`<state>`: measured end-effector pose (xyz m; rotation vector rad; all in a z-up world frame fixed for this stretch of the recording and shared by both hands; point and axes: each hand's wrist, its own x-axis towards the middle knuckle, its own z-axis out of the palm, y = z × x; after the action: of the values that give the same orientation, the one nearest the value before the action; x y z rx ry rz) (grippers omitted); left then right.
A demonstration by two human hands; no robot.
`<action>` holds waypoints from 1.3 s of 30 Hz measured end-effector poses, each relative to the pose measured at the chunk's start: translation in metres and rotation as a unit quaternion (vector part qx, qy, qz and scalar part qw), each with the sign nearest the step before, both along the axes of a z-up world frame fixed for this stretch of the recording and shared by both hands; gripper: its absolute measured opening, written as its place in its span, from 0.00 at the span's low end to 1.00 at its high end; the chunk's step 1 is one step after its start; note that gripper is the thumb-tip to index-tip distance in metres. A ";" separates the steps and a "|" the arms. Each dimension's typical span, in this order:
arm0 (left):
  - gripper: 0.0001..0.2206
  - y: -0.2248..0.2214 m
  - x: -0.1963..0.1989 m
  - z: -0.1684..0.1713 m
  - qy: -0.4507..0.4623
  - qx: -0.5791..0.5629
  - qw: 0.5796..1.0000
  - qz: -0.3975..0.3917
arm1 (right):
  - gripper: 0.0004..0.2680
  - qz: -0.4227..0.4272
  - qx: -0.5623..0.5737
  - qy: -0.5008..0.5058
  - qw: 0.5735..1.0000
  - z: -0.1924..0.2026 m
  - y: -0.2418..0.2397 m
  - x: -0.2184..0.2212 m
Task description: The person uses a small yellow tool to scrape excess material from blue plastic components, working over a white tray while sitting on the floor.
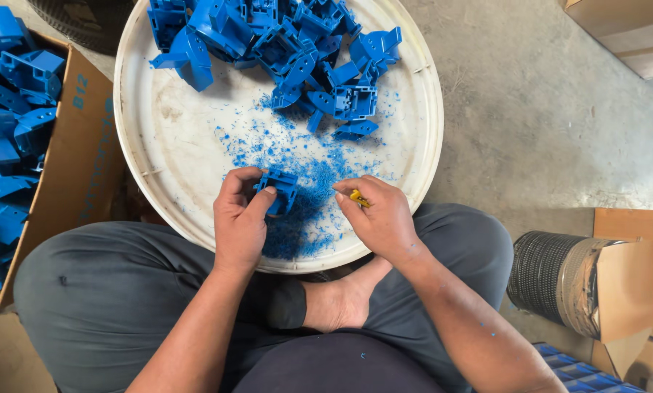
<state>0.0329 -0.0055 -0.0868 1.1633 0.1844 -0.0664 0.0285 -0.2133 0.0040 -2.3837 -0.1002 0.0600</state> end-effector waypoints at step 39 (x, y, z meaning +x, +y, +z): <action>0.10 -0.035 -0.001 -0.011 0.003 -0.094 0.991 -0.096 | 0.24 0.147 -0.087 0.001 0.985 0.008 0.026 -0.020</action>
<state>0.0320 -0.0408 -0.0980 0.9893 0.0698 -0.2526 0.0087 -0.1870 0.0119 -2.5252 -0.4638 0.2192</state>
